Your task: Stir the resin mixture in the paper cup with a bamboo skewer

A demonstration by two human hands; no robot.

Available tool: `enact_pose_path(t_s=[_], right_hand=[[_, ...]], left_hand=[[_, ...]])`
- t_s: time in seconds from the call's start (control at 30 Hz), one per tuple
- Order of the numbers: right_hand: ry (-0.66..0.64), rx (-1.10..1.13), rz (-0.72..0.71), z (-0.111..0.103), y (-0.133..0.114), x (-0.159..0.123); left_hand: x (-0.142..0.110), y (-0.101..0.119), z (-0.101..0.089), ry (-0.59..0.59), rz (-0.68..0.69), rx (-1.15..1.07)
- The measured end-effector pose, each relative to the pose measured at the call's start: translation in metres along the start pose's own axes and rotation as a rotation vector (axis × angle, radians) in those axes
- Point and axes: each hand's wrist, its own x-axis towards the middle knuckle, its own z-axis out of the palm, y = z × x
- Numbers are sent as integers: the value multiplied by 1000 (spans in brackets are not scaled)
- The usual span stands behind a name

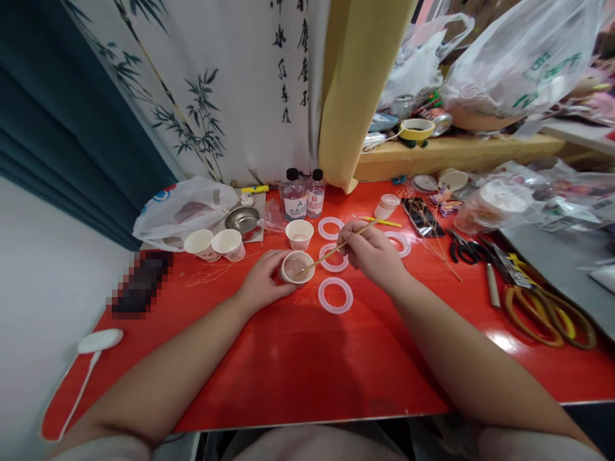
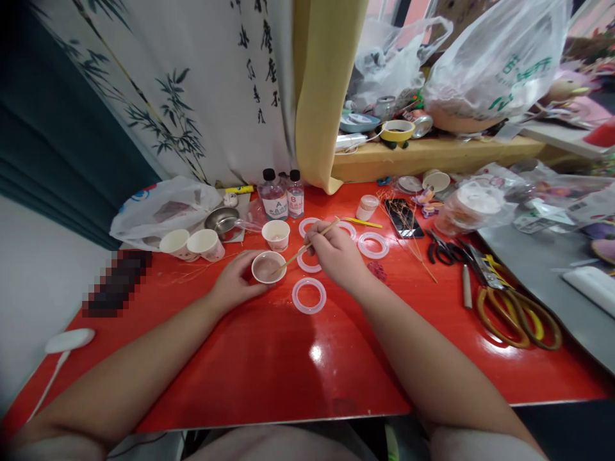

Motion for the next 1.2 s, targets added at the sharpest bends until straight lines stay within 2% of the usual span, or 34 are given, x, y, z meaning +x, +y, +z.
enact_pose_path(t_s=[0.07, 0.13, 0.33, 0.5, 0.73, 0.9, 1.1, 1.2], right_hand=[[38, 184, 125, 1, 10, 7], [72, 323, 181, 1, 14, 13], [192, 518, 169, -7, 4, 18], [257, 507, 87, -12, -14, 13], [232, 495, 1, -15, -37, 4], [254, 474, -36, -19, -43, 2], [295, 447, -81, -19, -46, -1], [275, 385, -112, -17, -43, -5]], left_hand=[[0, -1, 0, 10, -24, 2], [0, -2, 1, 24, -48, -13], [-1, -3, 1, 23, -95, -90], [0, -2, 0, -10, -147, -128], [0, -1, -1, -34, -145, -115], [-2, -7, 2, -3, -99, -123], [-2, -7, 3, 8, -109, -108], [-1, -5, 3, 2, -110, -87]])
